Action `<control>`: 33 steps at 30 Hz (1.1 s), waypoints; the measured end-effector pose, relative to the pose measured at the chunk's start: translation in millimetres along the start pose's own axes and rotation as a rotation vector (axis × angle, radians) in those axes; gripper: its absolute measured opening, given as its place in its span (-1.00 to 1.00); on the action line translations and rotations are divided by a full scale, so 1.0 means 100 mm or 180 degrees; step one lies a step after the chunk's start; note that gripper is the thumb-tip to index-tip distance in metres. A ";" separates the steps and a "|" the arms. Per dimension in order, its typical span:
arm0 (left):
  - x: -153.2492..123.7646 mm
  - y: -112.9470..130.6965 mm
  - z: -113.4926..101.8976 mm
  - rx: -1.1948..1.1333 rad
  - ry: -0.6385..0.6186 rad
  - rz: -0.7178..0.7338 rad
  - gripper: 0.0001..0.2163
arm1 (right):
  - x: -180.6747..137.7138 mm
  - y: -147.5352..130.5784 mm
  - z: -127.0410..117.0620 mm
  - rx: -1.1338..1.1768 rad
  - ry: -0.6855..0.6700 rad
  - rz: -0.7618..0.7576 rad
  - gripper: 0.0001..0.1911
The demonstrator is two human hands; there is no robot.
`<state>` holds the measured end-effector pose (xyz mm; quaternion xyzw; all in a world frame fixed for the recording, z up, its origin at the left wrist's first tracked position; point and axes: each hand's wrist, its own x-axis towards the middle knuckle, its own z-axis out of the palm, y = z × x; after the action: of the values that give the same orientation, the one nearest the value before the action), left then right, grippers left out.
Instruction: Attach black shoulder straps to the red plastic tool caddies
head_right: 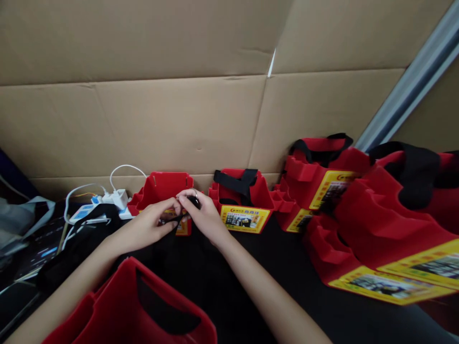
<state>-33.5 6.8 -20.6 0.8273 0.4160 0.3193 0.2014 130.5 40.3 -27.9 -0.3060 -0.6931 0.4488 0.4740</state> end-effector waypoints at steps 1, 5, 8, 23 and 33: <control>0.01 -0.02 0.00 0.0109 0.0066 0.0004 -0.89 | 0.00 -0.02 -0.02 -0.0043 -0.0050 -0.0049 -0.75; 0.02 -0.03 -0.08 0.0669 0.0612 -0.0097 -0.90 | 0.03 -0.04 -0.14 -0.0557 -0.0034 -0.0322 -0.67; 0.01 -0.03 -0.10 0.1115 0.0823 0.0031 -0.75 | 0.04 -0.03 -0.16 -0.0905 0.0097 -0.0394 -0.71; 0.01 0.01 0.02 0.1813 0.0568 -0.0074 -0.60 | -0.06 -0.03 0.02 0.0691 0.0373 0.0536 -0.65; 0.00 0.01 0.00 0.1452 0.0714 -0.0025 -0.61 | -0.03 -0.01 -0.08 -0.0348 -0.0097 -0.0103 -0.72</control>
<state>-32.5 6.3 -19.6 0.8092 0.5002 0.3062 -0.0366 138.9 39.9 -27.2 -0.3133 -0.7286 0.4071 0.4532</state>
